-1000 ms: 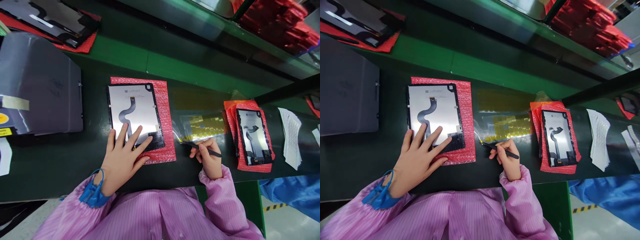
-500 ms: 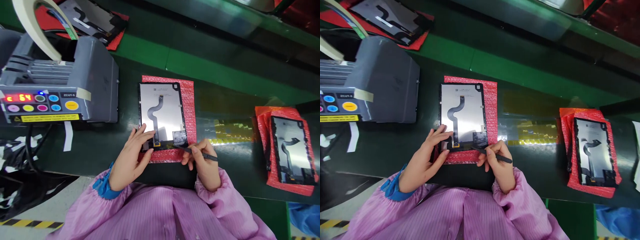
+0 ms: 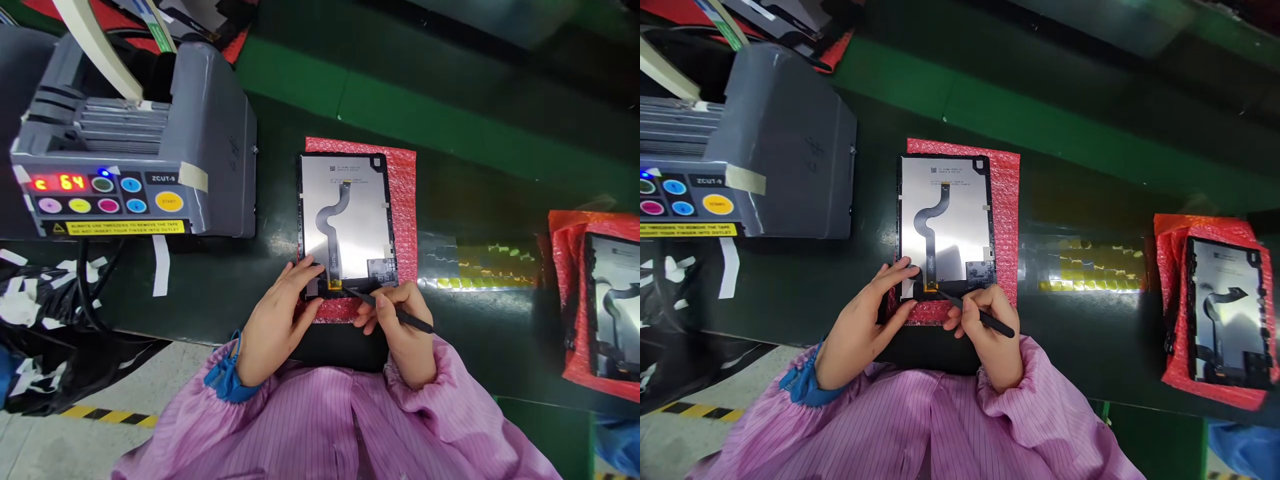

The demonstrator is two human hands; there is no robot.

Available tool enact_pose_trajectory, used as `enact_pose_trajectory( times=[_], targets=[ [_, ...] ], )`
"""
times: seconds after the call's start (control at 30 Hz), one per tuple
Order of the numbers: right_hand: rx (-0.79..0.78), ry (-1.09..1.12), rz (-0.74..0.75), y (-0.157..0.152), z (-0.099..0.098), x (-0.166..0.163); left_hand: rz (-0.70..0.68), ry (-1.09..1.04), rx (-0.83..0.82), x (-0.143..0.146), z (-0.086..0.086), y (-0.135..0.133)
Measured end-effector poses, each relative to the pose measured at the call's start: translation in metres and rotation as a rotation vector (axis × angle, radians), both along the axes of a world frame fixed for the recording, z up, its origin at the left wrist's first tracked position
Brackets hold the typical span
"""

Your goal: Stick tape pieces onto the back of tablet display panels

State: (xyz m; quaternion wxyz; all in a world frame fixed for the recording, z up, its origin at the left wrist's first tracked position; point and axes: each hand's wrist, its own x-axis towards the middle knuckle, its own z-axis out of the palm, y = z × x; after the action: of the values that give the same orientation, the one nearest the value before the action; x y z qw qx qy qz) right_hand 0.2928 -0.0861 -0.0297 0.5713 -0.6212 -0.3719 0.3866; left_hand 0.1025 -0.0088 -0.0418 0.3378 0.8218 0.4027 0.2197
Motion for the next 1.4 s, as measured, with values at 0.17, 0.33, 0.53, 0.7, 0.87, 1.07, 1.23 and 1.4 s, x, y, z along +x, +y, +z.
enact_pose_trajectory(
  times=[0.17, 0.33, 0.53, 0.7, 0.87, 1.07, 1.23, 1.4],
  targets=[
    [-0.010, -0.014, 0.005, -0.0008, -0.0019, 0.0002, -0.003, -0.005, 0.008, 0.0000, -0.0006, 0.0002],
    [-0.017, -0.015, 0.013, -0.0014, -0.0027, 0.0003, -0.017, -0.020, 0.046, -0.0004, -0.0015, 0.0004],
    [-0.026, -0.020, 0.015, -0.0033, -0.0043, 0.0011, -0.022, -0.020, 0.065, 0.0005, -0.0020, 0.0011],
    [-0.030, -0.039, 0.017, -0.0044, -0.0048, 0.0013, -0.022, -0.017, 0.057, 0.0002, -0.0004, 0.0010],
    [-0.037, -0.062, 0.015, -0.0063, -0.0060, 0.0008, -0.077, -0.050, 0.122, -0.0006, -0.0018, 0.0029],
    [-0.027, -0.063, 0.012, -0.0051, -0.0067, 0.0001, -0.154, 0.018, 0.264, -0.0011, -0.0023, 0.0047],
    [-0.052, -0.063, -0.014, -0.0066, -0.0073, 0.0004, -0.161, 0.093, 0.392, 0.0012, -0.0039, 0.0033],
    [-0.034, -0.020, -0.096, -0.0097, -0.0061, 0.0041, -0.176, 0.199, 0.461, 0.0074, -0.0048, -0.0002]
  ],
)
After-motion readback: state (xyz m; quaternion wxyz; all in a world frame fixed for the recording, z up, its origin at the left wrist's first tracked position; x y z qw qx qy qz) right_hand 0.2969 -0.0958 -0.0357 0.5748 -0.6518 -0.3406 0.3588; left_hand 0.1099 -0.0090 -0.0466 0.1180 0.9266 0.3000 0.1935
